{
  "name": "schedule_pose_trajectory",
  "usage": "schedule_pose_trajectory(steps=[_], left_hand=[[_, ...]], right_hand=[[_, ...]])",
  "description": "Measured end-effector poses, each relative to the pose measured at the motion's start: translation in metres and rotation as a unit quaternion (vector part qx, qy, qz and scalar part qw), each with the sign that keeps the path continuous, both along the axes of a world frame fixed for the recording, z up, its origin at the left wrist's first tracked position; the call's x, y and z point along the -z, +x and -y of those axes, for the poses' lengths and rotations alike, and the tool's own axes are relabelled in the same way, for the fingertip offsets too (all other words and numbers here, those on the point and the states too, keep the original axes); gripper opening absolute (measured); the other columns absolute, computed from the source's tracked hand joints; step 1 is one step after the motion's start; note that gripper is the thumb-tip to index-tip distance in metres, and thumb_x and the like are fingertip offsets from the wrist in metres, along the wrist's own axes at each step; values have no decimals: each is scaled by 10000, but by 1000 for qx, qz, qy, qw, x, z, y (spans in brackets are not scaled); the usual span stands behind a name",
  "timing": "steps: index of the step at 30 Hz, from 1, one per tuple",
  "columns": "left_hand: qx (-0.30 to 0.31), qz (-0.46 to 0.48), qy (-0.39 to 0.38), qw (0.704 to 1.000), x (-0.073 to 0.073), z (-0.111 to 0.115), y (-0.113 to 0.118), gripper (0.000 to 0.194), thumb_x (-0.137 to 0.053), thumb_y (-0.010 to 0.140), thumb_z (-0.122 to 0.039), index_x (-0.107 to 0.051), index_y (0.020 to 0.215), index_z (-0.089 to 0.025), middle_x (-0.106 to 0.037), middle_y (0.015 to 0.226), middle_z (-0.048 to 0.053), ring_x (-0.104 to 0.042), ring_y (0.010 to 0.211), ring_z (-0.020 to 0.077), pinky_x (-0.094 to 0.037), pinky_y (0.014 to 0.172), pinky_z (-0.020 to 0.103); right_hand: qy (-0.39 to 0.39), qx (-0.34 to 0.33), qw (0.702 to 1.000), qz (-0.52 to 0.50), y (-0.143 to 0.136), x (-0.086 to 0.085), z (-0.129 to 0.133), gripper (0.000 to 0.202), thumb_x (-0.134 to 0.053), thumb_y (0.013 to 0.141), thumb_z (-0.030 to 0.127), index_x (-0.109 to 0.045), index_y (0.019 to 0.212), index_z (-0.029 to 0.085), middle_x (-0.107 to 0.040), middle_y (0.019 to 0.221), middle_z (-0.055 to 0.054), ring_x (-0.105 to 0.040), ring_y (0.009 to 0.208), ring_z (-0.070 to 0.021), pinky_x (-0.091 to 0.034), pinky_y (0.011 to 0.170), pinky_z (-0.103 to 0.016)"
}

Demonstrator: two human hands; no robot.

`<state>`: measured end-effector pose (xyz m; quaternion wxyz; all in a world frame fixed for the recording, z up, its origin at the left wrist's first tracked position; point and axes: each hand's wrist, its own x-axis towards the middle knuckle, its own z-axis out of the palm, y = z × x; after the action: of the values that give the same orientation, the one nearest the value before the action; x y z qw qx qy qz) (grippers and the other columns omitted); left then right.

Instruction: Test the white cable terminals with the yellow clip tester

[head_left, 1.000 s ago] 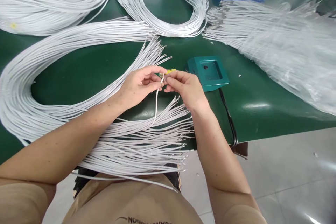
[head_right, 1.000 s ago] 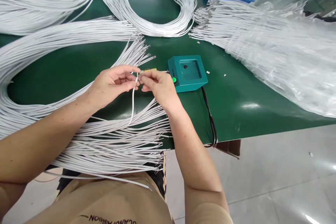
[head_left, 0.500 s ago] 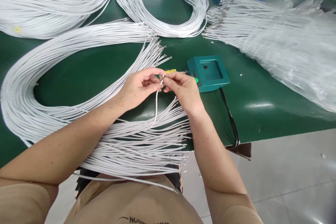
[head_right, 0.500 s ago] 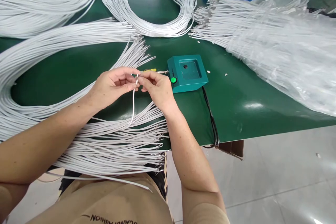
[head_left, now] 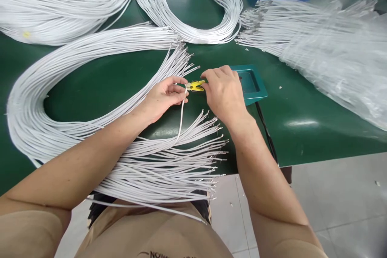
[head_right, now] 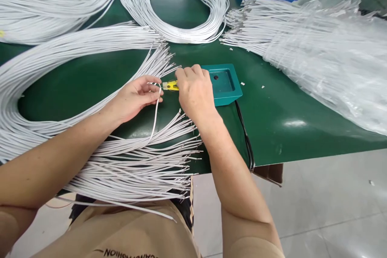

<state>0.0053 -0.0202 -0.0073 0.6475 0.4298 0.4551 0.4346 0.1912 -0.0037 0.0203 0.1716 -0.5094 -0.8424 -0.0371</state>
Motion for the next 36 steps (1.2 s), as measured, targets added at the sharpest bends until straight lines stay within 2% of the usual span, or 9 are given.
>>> schedule_pose_trajectory(steps=[4, 6, 11, 18, 26, 28, 30, 33, 36], left_hand=[[-19, -33, 45, 998, 4, -3, 1, 299, -702, 712, -94, -615, 985, -182, -604, 761, -50, -691, 694, 101, -541, 715, 242], [-29, -45, 56, 997, 5, -5, 2, 299, -697, 708, -96, -606, 981, -177, -603, 750, -49, -687, 687, 101, -551, 726, 252], [-53, -67, 61, 994, 9, -10, 5, 292, -686, 688, -92, -590, 952, -172, -602, 722, -57, -677, 646, 97, -565, 734, 271], [-60, -102, 74, 990, 18, -15, 3, 322, -694, 681, -72, -595, 971, -168, -626, 746, -44, -702, 678, 118, -558, 724, 262], [-59, -169, 92, 979, 19, -15, 5, 313, -718, 670, -65, -625, 959, -142, -660, 776, 4, -694, 687, 134, -568, 743, 293], [-61, -168, 92, 980, 19, -15, 5, 312, -723, 668, -63, -630, 958, -135, -662, 775, 9, -695, 687, 134, -568, 760, 299], [-58, -162, 91, 981, 20, -15, 5, 315, -730, 667, -72, -637, 961, -135, -666, 778, 10, -697, 691, 136, -569, 768, 303], [-52, -164, 85, 981, 20, -16, 2, 319, -747, 667, -99, -656, 971, -139, -681, 799, 18, -702, 696, 143, -575, 764, 311], [-54, -161, 65, 983, 18, -16, -1, 319, -753, 666, -117, -673, 974, -137, -691, 804, 25, -711, 706, 157, -582, 761, 324]], right_hand=[[-52, -43, 996, 51, 7, 2, -16, 126, -524, 881, 146, -639, 837, 172, -670, 826, -102, -542, 863, -262, -386, 840, -426], [-51, -49, 996, 53, 7, 4, -16, 95, -550, 862, 140, -637, 890, 168, -681, 890, -109, -550, 901, -273, -385, 844, -426], [-33, -50, 996, 67, 4, 6, -11, 263, -479, 872, 104, -605, 1099, 146, -682, 919, -135, -550, 941, -298, -382, 839, -436], [-25, -60, 993, 96, 6, 10, -16, 285, -381, 913, 101, -646, 1013, 131, -658, 817, -136, -563, 855, -273, -395, 841, -437], [-48, -56, 996, 39, 5, 13, -19, 291, -392, 943, 167, -678, 991, 146, -635, 769, -126, -576, 857, -269, -413, 867, -464], [-49, -66, 996, 28, 6, 10, -18, 284, -399, 955, 194, -676, 1004, 163, -660, 833, -129, -578, 933, -278, -403, 913, -483], [-26, -51, 998, 9, 11, 7, -16, 266, -422, 961, 232, -666, 1059, 185, -685, 1002, -139, -552, 1072, -300, -352, 999, -537], [33, 48, 998, -28, 23, 6, -13, 309, -451, 962, 291, -615, 1204, 191, -601, 1302, -177, -448, 1273, -350, -224, 1084, -623], [45, 121, 991, -41, 33, 14, -12, 399, -423, 973, 334, -540, 1323, 182, -515, 1415, -204, -388, 1351, -382, -195, 1084, -668]])
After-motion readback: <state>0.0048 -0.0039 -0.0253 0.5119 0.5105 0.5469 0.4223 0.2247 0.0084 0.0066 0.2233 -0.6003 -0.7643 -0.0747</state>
